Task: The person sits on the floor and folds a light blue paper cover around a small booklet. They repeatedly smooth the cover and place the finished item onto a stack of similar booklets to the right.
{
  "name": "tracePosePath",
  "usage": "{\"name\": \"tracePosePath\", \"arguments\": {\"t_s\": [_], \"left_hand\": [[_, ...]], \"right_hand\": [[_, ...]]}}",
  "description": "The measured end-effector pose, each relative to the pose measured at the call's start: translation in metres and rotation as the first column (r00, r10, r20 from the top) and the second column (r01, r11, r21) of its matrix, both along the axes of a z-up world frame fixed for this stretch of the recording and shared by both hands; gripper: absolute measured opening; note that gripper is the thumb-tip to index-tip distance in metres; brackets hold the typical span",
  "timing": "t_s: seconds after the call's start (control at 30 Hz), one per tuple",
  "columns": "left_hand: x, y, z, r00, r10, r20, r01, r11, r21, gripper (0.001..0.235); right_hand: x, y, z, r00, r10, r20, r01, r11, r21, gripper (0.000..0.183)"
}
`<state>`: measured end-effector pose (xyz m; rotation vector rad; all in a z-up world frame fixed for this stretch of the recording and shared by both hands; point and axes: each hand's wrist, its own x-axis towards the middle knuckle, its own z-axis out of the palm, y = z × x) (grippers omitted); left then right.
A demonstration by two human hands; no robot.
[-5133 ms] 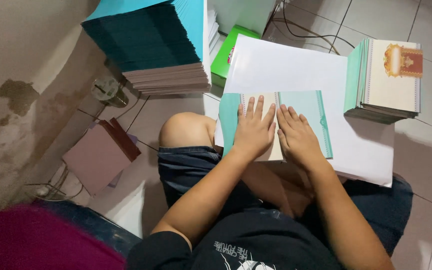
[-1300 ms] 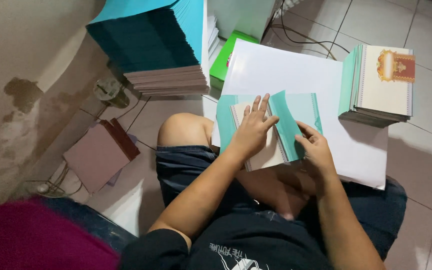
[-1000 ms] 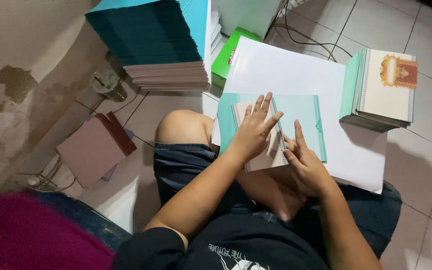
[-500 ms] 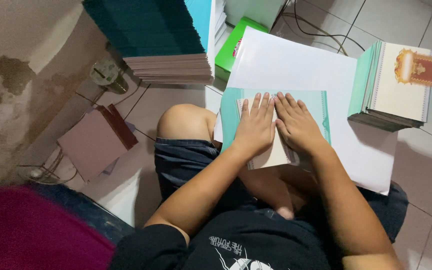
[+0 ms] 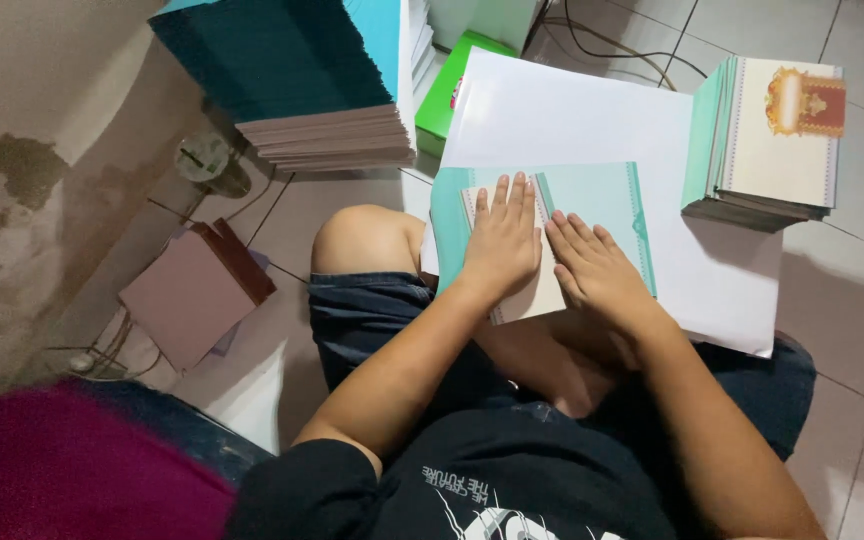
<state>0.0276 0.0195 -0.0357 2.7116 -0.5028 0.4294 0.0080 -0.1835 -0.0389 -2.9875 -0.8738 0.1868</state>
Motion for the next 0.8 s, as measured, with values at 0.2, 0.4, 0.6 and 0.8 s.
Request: {"name": "tracePosePath", "arguments": {"t_s": [0.2, 0.4, 0.6, 0.8], "left_hand": [[0.005, 0.0, -0.013, 0.995, 0.04, 0.088, -0.04, 0.999, -0.004, 0.062], [0.001, -0.002, -0.009, 1.0, 0.005, 0.031, -0.006, 0.999, 0.041, 0.059], [-0.071, -0.016, 0.037, 0.909, -0.118, -0.399, 0.212, 0.956, 0.201, 0.12], [-0.068, -0.002, 0.011, 0.952, -0.208, -0.226, 0.251, 0.951, 0.182, 0.029]], "right_hand": [[0.066, 0.033, 0.002, 0.995, 0.024, 0.097, -0.028, 0.999, 0.044, 0.065], [0.001, 0.022, 0.026, 0.994, -0.102, 0.033, 0.099, 0.992, 0.078, 0.064], [0.005, 0.015, 0.014, 0.982, -0.188, 0.011, 0.184, 0.971, 0.154, 0.06], [0.005, 0.001, 0.008, 0.989, -0.149, -0.006, 0.146, 0.958, 0.246, 0.059]]}}
